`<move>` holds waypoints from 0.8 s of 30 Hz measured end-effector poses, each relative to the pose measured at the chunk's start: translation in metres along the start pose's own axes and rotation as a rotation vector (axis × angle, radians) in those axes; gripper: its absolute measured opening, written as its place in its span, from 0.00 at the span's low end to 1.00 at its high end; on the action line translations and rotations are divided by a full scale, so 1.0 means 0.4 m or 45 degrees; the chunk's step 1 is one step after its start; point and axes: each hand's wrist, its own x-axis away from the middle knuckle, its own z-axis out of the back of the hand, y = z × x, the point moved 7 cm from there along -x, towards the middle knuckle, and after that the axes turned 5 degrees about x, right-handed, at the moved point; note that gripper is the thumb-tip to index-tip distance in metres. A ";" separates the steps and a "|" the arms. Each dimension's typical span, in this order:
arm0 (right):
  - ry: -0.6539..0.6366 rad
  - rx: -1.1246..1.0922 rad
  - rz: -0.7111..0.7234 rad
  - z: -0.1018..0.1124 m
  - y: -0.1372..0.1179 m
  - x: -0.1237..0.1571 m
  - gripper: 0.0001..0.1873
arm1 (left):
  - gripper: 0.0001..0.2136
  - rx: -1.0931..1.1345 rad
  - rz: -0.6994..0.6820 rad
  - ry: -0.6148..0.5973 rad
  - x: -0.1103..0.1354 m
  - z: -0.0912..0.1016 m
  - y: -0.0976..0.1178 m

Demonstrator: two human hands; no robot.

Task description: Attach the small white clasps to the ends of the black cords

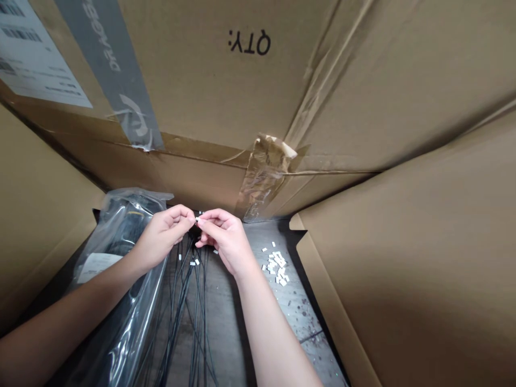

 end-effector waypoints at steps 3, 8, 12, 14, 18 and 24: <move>0.022 -0.008 0.011 0.000 0.000 0.000 0.14 | 0.09 -0.011 0.002 -0.004 0.000 0.000 0.000; 0.038 -0.006 0.016 0.000 -0.004 0.002 0.13 | 0.10 -0.017 -0.011 -0.001 0.000 -0.001 0.001; 0.017 0.002 -0.001 0.000 -0.003 0.002 0.13 | 0.10 -0.018 -0.009 -0.003 0.000 -0.001 0.003; 0.007 0.002 -0.010 0.000 -0.001 0.002 0.13 | 0.10 -0.015 -0.011 -0.008 0.000 -0.002 0.004; -0.010 0.009 -0.020 0.001 0.004 0.000 0.13 | 0.10 0.005 -0.010 -0.018 -0.001 -0.005 0.003; -0.006 -0.004 -0.052 0.002 0.008 0.000 0.14 | 0.10 0.039 -0.009 -0.044 -0.002 -0.007 -0.002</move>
